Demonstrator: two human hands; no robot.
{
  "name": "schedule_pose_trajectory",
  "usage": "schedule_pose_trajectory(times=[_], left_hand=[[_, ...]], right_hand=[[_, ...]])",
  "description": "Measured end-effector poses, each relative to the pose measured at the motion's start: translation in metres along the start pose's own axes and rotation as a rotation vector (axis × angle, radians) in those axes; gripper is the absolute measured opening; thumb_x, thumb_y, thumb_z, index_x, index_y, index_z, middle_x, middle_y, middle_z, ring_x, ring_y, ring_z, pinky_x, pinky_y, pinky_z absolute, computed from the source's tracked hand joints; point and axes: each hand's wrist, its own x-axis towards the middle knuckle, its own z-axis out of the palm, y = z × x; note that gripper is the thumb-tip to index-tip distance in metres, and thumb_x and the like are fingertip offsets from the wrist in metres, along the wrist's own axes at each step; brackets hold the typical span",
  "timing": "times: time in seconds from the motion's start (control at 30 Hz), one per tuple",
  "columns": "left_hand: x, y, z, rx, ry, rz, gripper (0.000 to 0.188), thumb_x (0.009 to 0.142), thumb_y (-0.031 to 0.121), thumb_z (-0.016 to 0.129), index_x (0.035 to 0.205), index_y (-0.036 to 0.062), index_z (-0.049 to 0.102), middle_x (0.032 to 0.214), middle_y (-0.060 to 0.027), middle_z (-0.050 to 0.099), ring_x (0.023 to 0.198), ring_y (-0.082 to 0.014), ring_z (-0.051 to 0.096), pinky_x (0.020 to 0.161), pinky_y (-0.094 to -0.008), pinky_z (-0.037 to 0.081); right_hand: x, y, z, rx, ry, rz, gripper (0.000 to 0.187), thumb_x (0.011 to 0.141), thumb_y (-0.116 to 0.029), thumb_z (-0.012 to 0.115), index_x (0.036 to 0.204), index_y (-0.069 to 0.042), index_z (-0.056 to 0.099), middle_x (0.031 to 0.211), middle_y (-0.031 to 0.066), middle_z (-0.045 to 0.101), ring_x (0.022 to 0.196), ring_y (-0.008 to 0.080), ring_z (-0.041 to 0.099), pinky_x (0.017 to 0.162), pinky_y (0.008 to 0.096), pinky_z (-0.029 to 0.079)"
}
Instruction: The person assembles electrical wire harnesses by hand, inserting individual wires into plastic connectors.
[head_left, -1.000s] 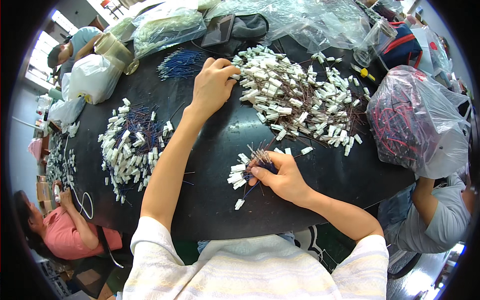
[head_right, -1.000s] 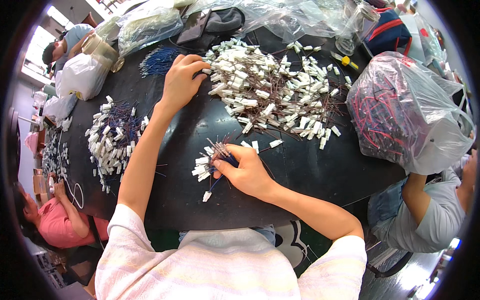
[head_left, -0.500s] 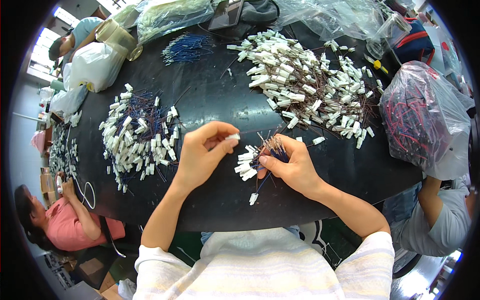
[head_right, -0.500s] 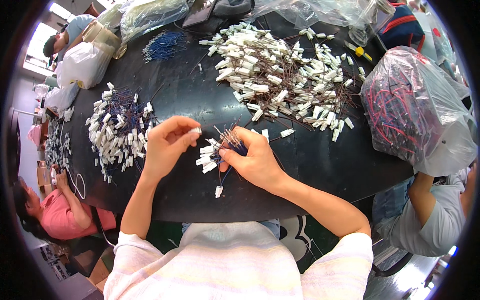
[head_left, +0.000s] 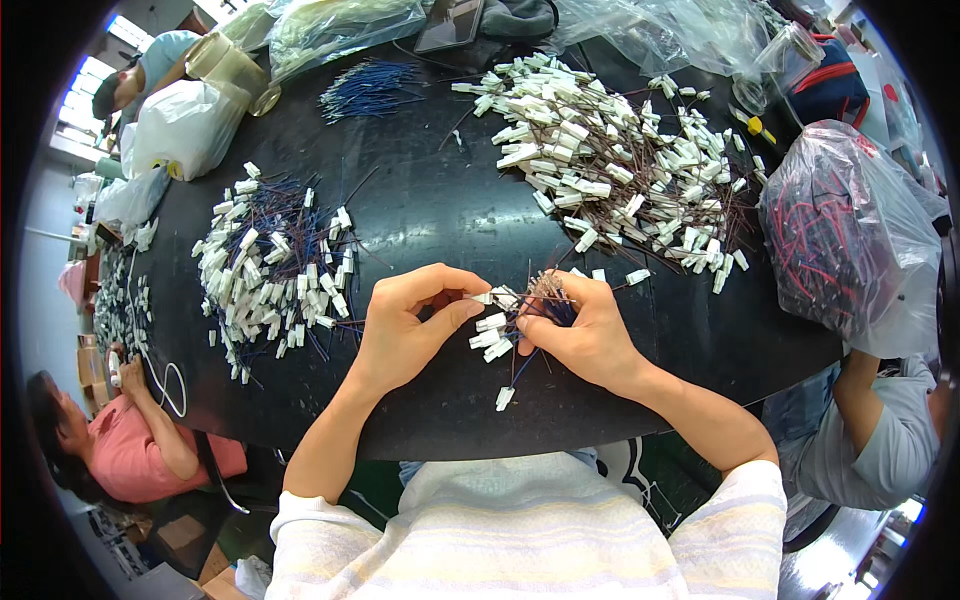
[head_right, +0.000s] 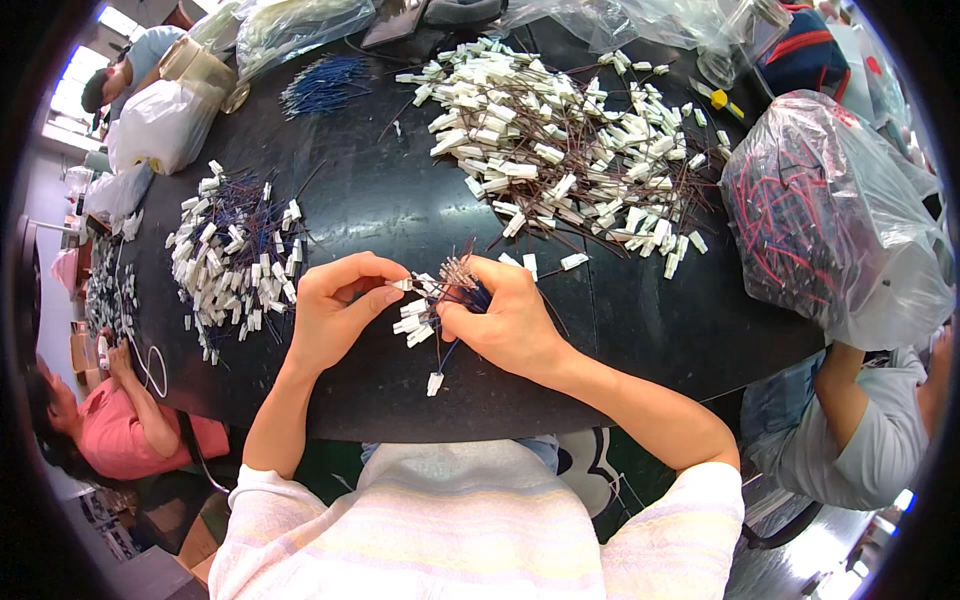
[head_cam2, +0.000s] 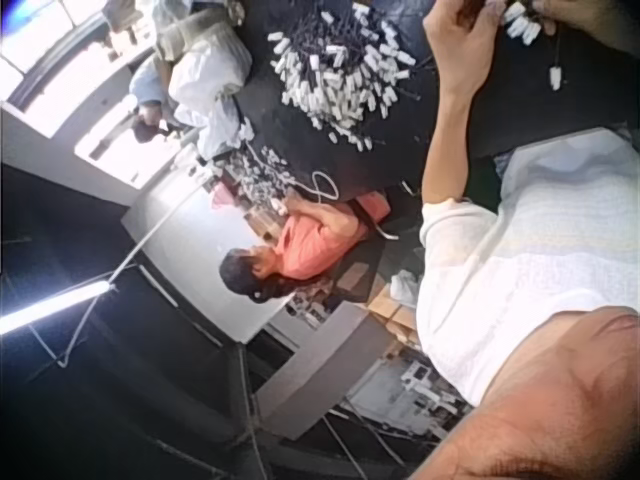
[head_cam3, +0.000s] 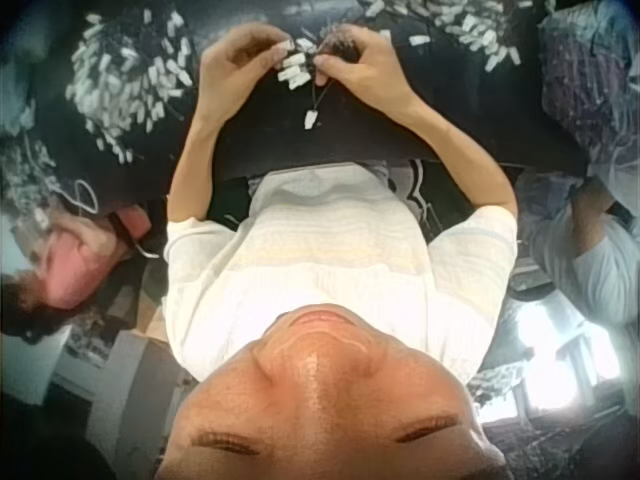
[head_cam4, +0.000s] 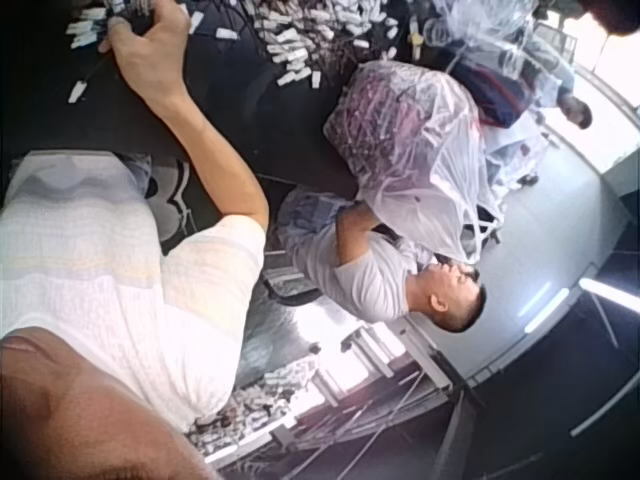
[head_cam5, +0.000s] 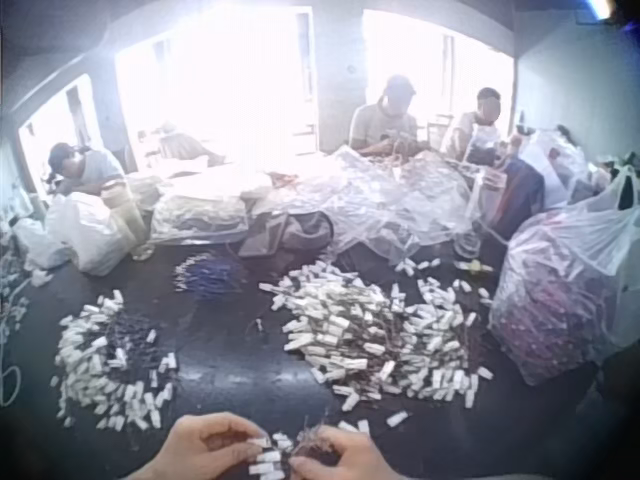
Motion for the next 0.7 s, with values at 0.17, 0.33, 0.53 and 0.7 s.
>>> schedule_pose_trajectory(times=[0.17, 0.33, 0.53, 0.7], left_hand=[[0.0, 0.0, 0.002, 0.064, 0.007, 0.047, 0.014, 0.074, -0.003, 0.063, 0.088, -0.0018, 0.064, 0.074, -0.0038, 0.061, 0.063, -0.0065, 0.053, 0.056, -0.0198, 0.042], [0.002, 0.002, 0.003, 0.322, -0.018, 0.253, 0.016, 0.069, -0.004, 0.066, 0.085, 0.0005, 0.065, 0.067, -0.0058, 0.057, 0.054, -0.0101, 0.049, 0.048, -0.0224, 0.038], [0.002, 0.0, 0.013, 0.376, -0.013, 0.342, 0.014, 0.067, -0.004, 0.067, 0.081, 0.0002, 0.066, 0.064, -0.0067, 0.057, 0.052, -0.0129, 0.051, 0.047, -0.0246, 0.039], [0.004, 0.008, 0.005, 0.379, -0.082, 0.12, 0.013, 0.07, 0.001, 0.069, 0.083, 0.0007, 0.066, 0.062, -0.0064, 0.058, 0.052, -0.0096, 0.05, 0.048, -0.0246, 0.039]], right_hand=[[-0.001, 0.002, 0.001, 0.049, 0.009, -0.001, 0.005, 0.071, -0.005, 0.058, 0.072, 0.0, 0.057, 0.06, 0.0026, 0.059, 0.057, 0.0068, 0.054, 0.052, 0.0229, 0.042], [-0.001, 0.002, 0.0, 0.098, 0.005, 0.02, 0.005, 0.071, -0.005, 0.058, 0.073, -0.001, 0.057, 0.06, 0.0014, 0.058, 0.057, 0.0061, 0.053, 0.051, 0.022, 0.04], [-0.001, 0.006, 0.0, 0.134, -0.019, -0.013, 0.004, 0.071, -0.005, 0.058, 0.073, -0.001, 0.057, 0.061, 0.001, 0.058, 0.056, 0.0057, 0.051, 0.05, 0.0219, 0.04], [0.002, 0.006, 0.002, 0.118, -0.031, -0.02, 0.008, 0.075, -0.005, 0.058, 0.079, 0.001, 0.059, 0.064, 0.0048, 0.061, 0.059, 0.0076, 0.054, 0.054, 0.0244, 0.043]])
